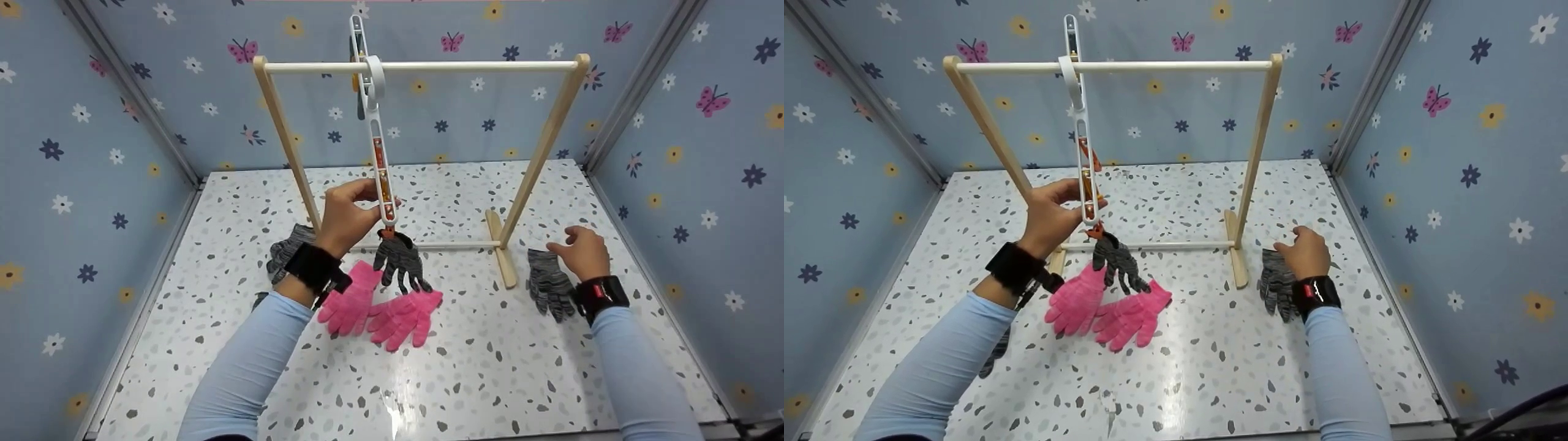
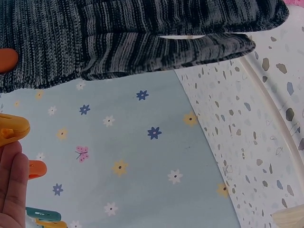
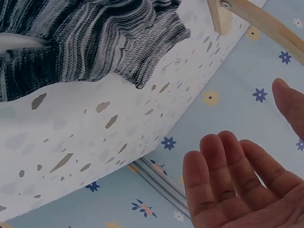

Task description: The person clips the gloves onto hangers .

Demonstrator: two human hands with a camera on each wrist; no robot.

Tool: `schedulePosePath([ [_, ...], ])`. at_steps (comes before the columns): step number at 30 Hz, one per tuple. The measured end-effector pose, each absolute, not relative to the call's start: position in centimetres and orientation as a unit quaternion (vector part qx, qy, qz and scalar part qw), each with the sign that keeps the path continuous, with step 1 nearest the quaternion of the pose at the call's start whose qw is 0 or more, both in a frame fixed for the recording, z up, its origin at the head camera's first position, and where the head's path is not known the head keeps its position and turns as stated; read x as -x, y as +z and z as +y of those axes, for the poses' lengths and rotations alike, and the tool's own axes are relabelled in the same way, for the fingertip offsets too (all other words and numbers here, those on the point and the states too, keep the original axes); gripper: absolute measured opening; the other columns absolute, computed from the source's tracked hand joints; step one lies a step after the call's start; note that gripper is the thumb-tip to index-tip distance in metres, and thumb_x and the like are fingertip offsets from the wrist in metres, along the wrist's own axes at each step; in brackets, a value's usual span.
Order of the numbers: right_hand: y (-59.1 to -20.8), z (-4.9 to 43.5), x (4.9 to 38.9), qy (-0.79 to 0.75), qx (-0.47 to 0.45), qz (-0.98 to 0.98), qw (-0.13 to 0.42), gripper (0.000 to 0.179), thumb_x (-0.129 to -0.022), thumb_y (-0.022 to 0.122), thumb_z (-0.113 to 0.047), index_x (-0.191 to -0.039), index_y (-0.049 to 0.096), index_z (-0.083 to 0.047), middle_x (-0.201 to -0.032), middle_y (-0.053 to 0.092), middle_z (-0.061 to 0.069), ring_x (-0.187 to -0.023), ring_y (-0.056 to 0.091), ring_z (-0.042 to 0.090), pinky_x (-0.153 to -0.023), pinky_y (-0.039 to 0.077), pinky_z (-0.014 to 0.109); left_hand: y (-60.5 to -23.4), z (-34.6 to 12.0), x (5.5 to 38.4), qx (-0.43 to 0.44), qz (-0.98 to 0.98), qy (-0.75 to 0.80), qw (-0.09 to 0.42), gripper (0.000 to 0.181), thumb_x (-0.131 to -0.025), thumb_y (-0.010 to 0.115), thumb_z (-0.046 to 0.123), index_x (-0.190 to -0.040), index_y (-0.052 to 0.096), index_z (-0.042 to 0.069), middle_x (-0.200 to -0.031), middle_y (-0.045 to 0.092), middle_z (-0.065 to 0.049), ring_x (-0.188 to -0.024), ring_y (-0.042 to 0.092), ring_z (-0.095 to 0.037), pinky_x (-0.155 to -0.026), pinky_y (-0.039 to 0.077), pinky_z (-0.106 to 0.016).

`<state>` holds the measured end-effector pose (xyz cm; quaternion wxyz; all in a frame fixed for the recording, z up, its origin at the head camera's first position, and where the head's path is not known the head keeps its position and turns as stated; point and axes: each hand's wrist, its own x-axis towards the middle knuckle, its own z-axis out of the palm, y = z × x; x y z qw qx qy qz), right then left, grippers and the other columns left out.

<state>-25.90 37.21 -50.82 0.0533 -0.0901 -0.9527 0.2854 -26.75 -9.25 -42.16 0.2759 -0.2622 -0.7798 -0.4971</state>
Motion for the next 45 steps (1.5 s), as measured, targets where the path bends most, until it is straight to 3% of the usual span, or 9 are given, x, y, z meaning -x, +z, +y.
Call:
schedulePosePath([
  [35, -53.0, 37.8, 26.1, 0.249, 0.122, -0.961, 0.013, 0.071, -0.099, 0.080, -0.031, -0.142, 0.056, 0.020, -0.126, 0.070, 0.040, -0.112, 0.071, 0.054, -0.094, 0.057, 0.066, -41.9, -9.5, 26.7, 0.263, -0.777, -0.508, 0.263, 0.023, -0.086, 0.094, 0.012, -0.102, 0.082, 0.000, -0.091, 0.083, -0.014, -0.082, 0.080, -0.030, -0.083, 0.065, -0.036],
  [45, -53.4, 37.9, 26.3, 0.241, 0.141, -0.960, -0.007, 0.072, -0.099, 0.079, -0.034, -0.142, 0.057, 0.020, -0.139, 0.062, 0.042, -0.119, 0.068, 0.057, -0.099, 0.057, 0.068, -42.0, -9.3, 26.5, 0.264, -0.774, -0.513, 0.259, 0.016, -0.087, 0.088, 0.002, -0.102, 0.082, 0.000, -0.090, 0.083, -0.013, -0.084, 0.081, -0.029, -0.086, 0.066, -0.034],
])
